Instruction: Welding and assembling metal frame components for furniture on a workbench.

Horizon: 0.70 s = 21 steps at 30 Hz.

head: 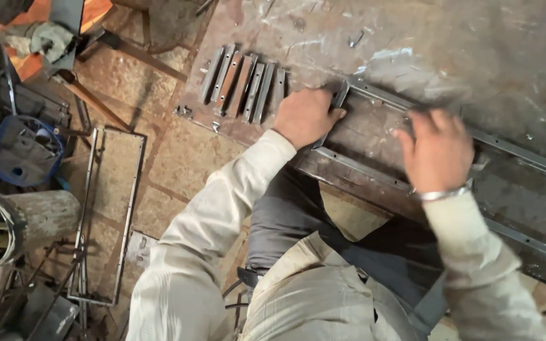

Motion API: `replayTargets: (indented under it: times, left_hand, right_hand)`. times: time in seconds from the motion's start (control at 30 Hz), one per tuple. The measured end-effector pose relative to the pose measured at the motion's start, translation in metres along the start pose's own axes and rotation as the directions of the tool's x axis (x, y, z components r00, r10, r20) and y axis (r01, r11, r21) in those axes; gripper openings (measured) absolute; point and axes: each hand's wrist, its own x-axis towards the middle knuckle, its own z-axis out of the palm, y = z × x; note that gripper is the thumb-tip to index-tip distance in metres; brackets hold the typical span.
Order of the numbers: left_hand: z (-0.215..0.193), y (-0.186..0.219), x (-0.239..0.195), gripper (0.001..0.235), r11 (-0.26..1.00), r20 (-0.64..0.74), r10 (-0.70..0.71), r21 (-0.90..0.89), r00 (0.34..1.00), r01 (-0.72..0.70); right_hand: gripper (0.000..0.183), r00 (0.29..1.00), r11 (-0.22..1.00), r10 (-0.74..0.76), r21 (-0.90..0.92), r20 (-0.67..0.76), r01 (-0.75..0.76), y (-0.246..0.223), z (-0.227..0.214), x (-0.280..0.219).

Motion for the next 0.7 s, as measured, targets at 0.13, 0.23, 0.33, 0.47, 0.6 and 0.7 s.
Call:
replayTargets:
  times: [0.13,0.23,0.33,0.47,0.6,0.7]
  left_hand:
    - [0.002,-0.004,0.000,0.040,0.999,0.003,-0.003,-0.039,1.000,0.003]
    - [0.002,-0.005,-0.001,0.040,0.998,0.001,0.010,-0.061,1.000,-0.010]
    - [0.001,-0.005,0.000,0.039,0.997,-0.002,0.008,-0.078,1.000,-0.008]
    - [-0.004,-0.002,-0.002,0.046,0.985,-0.067,0.015,-0.173,0.998,-0.027]
    - [0.007,-0.010,0.000,0.046,0.987,-0.059,0.002,-0.159,0.998,-0.011]
    - [0.003,-0.011,0.002,0.042,0.992,0.020,-0.030,-0.120,0.999,0.032]
  right_hand:
    - [0.035,0.999,0.985,-0.033,-0.169,0.032,0.038,0.015,-0.001,0.026]
    - [0.032,0.997,0.986,-0.013,-0.165,0.082,0.027,0.033,0.018,0.028]
    - [0.029,0.993,0.994,0.015,-0.105,0.118,-0.003,0.041,0.028,0.029]
    - [0.027,0.988,0.998,0.041,-0.063,0.147,-0.032,0.038,0.025,0.032]
    - [0.025,0.983,0.996,0.000,-0.084,0.182,0.016,0.038,0.022,0.028]
    - [0.042,0.996,0.979,-0.075,-0.188,0.042,0.081,0.004,-0.009,0.020]
